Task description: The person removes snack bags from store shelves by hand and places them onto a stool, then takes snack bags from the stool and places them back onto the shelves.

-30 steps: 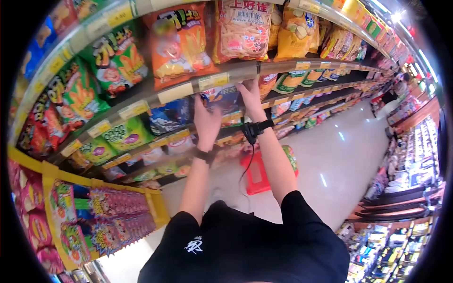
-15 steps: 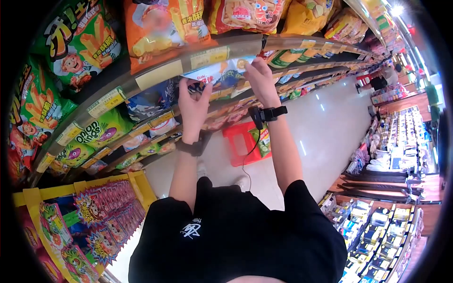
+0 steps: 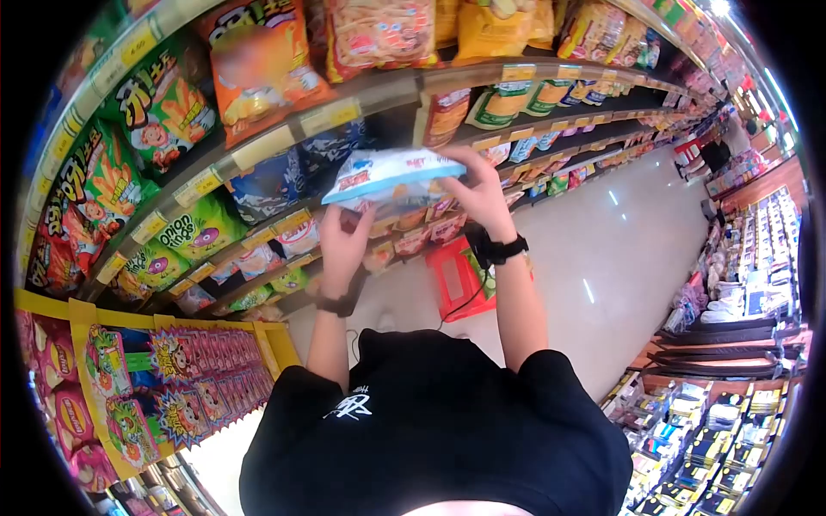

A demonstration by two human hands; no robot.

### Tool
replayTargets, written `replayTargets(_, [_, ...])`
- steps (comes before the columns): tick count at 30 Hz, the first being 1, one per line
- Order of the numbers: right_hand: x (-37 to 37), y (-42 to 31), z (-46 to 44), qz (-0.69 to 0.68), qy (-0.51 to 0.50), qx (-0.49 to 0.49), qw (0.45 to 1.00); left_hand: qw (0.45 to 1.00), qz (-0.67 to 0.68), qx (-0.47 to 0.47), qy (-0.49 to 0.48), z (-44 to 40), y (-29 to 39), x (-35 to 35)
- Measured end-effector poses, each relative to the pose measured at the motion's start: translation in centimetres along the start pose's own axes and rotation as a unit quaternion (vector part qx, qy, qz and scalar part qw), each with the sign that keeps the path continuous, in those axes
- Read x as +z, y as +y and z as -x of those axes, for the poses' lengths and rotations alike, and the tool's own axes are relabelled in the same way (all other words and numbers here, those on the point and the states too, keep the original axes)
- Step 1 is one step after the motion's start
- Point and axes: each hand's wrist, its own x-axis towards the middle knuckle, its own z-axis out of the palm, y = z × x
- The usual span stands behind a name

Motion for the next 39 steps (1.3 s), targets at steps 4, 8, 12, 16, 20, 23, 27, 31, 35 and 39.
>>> replayTargets(4, [-3.4, -4.4, 3.5, 0.120, 0.078, -0.100, 0.985, 0.987, -0.104, 0.115, -0.042, 3.2, 2.8, 1.1])
replayTargets(8, [-6.3, -7.7, 7.2, 0.120, 0.101, -0.084, 0.984, 0.961, 0.225, 0.039, -0.154, 5.5, 2.1, 7.0])
replayTargets(12, [-9.9, -6.9, 10.8, 0.123, 0.184, -0.103, 0.970, 0.897, 0.285, -0.103, -0.322, 8.5, -1.2, 11.5])
replayTargets(16, [-14.2, -7.1, 15.0, 0.131, 0.251, -0.069, 0.957, 0.901, 0.252, -0.108, -0.337, 11.0, 0.0, 16.7])
replayTargets(20, [-17.6, -6.5, 19.5, 0.109, 0.309, 0.017, 0.945, 0.886, 0.222, -0.143, -0.382, 12.4, 0.7, 19.4])
replayTargets(23, [-19.6, -4.8, 23.0, 0.093, 0.324, 0.054, 0.940, 0.893, 0.151, -0.199, -0.373, 13.5, 0.4, 20.2])
replayTargets(27, [-21.0, -2.6, 26.5, 0.082, 0.316, 0.127, 0.937, 0.883, 0.116, -0.239, -0.386, 13.9, 0.6, 21.7])
replayTargets(31, [-21.7, -1.8, 27.9, 0.120, 0.305, 0.180, 0.927, 0.857, 0.075, -0.247, -0.446, 12.5, -1.6, 22.8])
replayTargets(35, [-22.1, -2.8, 26.9, 0.147, 0.323, 0.213, 0.910, 0.796, 0.185, -0.271, -0.509, 10.5, -3.8, 23.8])
replayTargets(39, [-22.1, -3.1, 23.9, 0.179, 0.337, 0.220, 0.898, 0.729, 0.114, -0.214, -0.640, 10.9, -11.1, 24.1])
